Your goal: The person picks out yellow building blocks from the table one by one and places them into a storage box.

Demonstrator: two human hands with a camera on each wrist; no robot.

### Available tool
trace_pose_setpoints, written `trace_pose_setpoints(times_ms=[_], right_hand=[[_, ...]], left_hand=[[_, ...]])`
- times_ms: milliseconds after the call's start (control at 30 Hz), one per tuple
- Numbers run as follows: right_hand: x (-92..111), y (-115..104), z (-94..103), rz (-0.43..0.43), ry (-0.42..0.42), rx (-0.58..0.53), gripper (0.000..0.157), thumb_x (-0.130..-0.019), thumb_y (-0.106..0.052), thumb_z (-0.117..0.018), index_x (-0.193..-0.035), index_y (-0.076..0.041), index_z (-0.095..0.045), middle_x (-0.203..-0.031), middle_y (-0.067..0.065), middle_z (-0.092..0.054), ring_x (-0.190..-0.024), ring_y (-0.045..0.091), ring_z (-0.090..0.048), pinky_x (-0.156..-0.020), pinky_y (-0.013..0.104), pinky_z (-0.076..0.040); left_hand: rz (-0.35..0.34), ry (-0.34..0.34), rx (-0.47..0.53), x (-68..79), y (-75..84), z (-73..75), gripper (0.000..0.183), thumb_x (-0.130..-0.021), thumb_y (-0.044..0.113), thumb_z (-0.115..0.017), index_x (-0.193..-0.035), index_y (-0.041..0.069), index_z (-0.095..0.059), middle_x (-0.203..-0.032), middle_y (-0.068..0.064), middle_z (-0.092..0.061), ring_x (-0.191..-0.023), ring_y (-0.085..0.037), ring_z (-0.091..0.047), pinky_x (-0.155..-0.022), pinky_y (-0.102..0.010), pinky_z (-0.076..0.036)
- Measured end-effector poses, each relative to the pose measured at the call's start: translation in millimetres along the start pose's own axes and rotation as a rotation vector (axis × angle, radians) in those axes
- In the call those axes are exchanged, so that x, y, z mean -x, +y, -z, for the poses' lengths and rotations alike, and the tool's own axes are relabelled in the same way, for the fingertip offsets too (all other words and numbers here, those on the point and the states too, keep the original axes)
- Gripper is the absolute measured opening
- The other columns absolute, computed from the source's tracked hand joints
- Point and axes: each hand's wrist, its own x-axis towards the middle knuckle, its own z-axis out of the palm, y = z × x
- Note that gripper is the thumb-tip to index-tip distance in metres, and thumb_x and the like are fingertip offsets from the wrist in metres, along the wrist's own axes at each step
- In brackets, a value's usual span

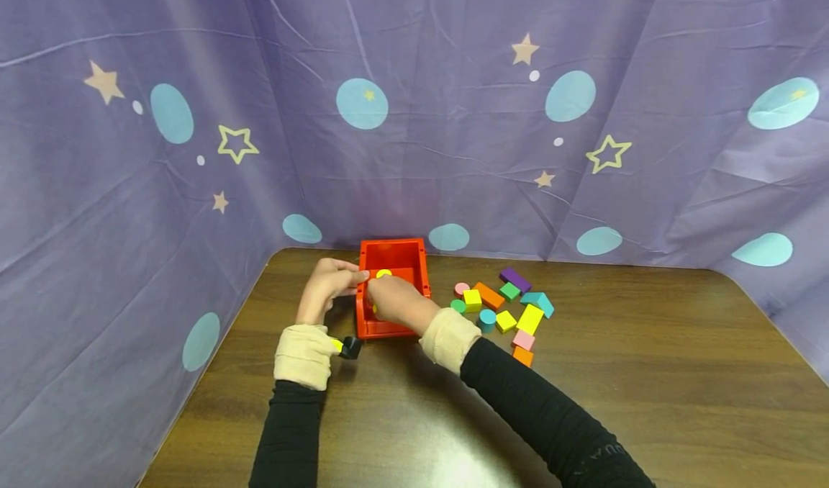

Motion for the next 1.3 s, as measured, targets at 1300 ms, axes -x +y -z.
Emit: trace_pose_setpoints(times_ms=[1300], right_hand=[[20.4,14.9,47.4,0.055,0.082,-0.111,0.02,-0.085,-0.015,-0.084,-0.102,-0.006,-0.079,-0.097,0.005,-0.077,-0.087,0.019,-0.068,-0.079,0.031,-0.059]], left_hand=[[0.011,-0.002,0.005,-0.7,0.1,0.2,0.037,-0.094,0.009,-0.07,-0.123,-0.012,-0.062,-0.085,0.0,-0.065,-0.069,-0.003,-0.062,-0.069,-0.019,-0.06]])
